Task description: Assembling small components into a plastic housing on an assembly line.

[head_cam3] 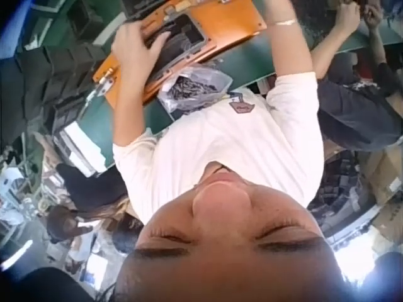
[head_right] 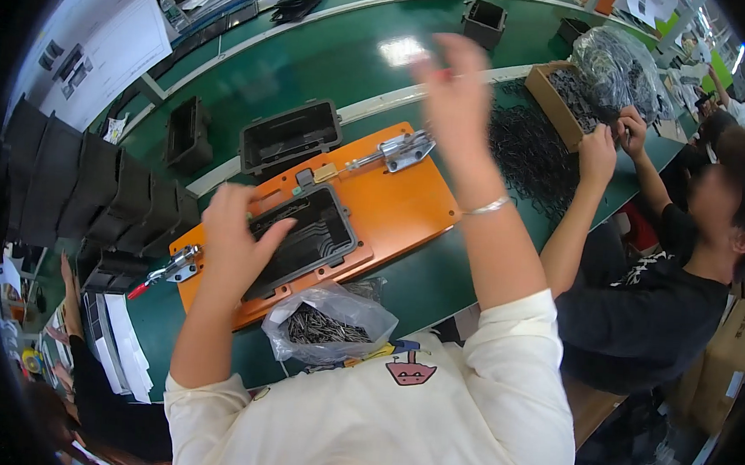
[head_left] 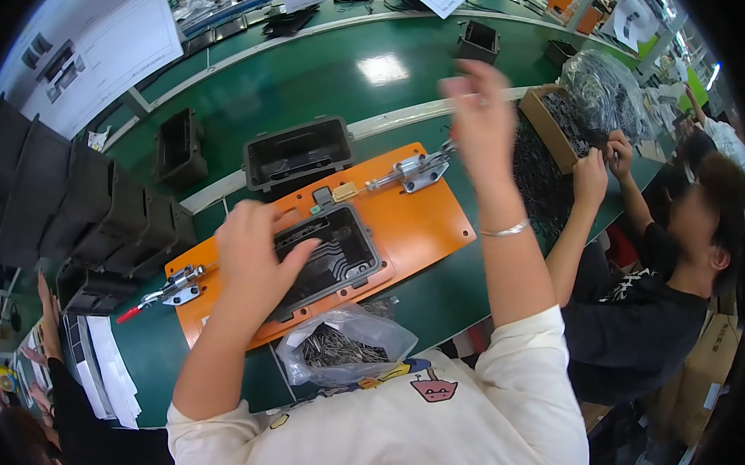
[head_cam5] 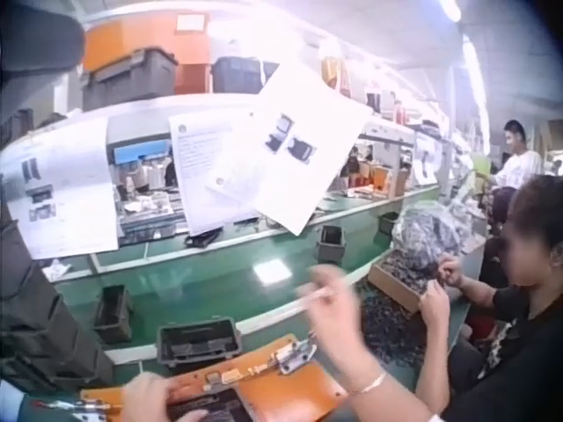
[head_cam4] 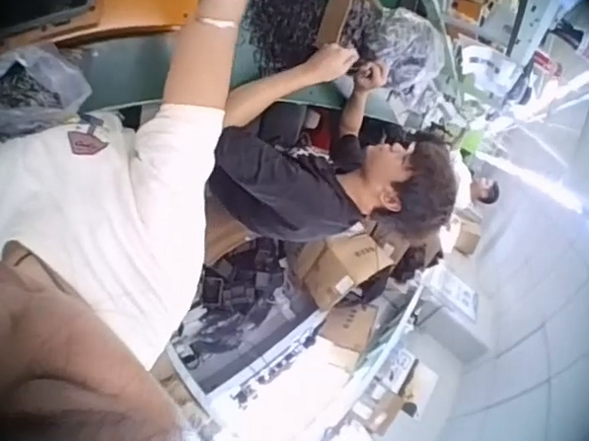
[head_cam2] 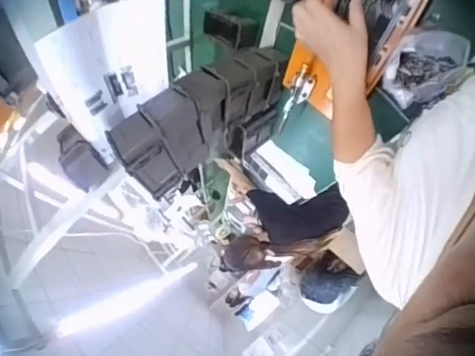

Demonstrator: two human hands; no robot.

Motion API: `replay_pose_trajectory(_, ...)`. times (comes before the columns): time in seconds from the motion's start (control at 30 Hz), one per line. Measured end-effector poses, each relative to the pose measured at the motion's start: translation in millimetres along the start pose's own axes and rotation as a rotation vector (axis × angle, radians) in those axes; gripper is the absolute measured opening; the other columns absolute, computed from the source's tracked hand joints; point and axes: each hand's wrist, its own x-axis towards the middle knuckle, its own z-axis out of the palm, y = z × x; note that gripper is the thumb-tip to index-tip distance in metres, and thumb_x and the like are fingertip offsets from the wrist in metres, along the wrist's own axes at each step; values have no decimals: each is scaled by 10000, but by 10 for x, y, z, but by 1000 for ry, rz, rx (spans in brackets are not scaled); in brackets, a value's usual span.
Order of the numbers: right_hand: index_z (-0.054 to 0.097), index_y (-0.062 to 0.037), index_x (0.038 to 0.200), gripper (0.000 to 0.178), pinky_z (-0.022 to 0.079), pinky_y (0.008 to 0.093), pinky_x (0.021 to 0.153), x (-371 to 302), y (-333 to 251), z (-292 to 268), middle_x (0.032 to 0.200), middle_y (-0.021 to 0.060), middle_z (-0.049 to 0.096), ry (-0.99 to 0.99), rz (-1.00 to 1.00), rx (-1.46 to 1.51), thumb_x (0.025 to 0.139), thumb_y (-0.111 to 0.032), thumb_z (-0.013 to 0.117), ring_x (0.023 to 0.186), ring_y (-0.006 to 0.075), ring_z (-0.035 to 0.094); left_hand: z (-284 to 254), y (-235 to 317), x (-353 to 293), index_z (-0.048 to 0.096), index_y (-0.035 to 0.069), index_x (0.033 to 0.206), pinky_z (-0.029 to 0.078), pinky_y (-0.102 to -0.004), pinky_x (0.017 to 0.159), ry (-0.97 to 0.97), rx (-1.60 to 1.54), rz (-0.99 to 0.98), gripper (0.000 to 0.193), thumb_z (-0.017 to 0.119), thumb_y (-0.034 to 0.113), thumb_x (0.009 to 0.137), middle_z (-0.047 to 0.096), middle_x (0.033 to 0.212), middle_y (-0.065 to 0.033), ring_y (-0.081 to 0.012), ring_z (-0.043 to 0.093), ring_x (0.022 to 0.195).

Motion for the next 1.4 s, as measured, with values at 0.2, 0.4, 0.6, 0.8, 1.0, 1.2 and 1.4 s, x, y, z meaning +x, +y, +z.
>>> replay_pose_trajectory(0.2,551,-17,989,332,459,276,628,-835,-284,-74,747,45,565,-429,103,-185,789,-218,723,689,120,568,-418,-326,-710,513,31,729,415,-378,583,-60,37,-411,418,818,311,672,518,720,-106,-283,523,643)
replay_pose_trajectory(0.4,545,-20,824,268,462,413,558,-1100,-517,277,618,157,592,-757,-95,-585,729,-213,705,602,346,605,-378,-355,-647,509,11,568,408,-380,510,-231,-69,-450,403,718,309,740,530,582,-130,-306,541,565)
replay_pose_trajectory(0.6,505,5,808,154,382,206,516,-900,-757,-16,622,-10,495,-764,24,-84,826,-41,650,592,27,456,-842,111,-544,421,28,556,335,-352,453,131,-365,-258,345,751,103,625,435,543,-78,-249,450,473)
replay_pose_trajectory(0.8,509,-11,839,121,329,196,527,-1064,-476,114,702,-65,440,-788,187,250,874,-49,619,619,16,383,-895,404,-464,432,85,559,290,-343,453,177,-366,-7,322,752,87,598,445,557,-40,-219,425,457)
replay_pose_trajectory(1.0,547,-10,857,71,382,191,610,-1056,-676,65,760,-51,548,-639,223,412,853,-18,617,691,24,471,-850,265,-475,469,59,585,305,-352,462,182,-374,-33,268,733,88,617,442,568,-57,-236,439,485)
replay_pose_trajectory(1.2,331,-93,574,438,224,253,410,-1001,-1203,-92,507,-6,378,-651,-147,188,692,-69,753,431,86,328,-325,-246,-536,568,-18,806,371,-250,533,34,-688,-370,63,616,22,804,473,699,-55,-131,447,591)
replay_pose_trajectory(1.4,337,-96,569,420,208,273,438,-980,-1343,-36,484,3,359,-621,-377,81,638,-53,749,438,123,303,-204,-255,-505,584,-33,895,401,-246,597,-33,-697,-411,77,566,32,859,510,780,-54,-111,474,675)
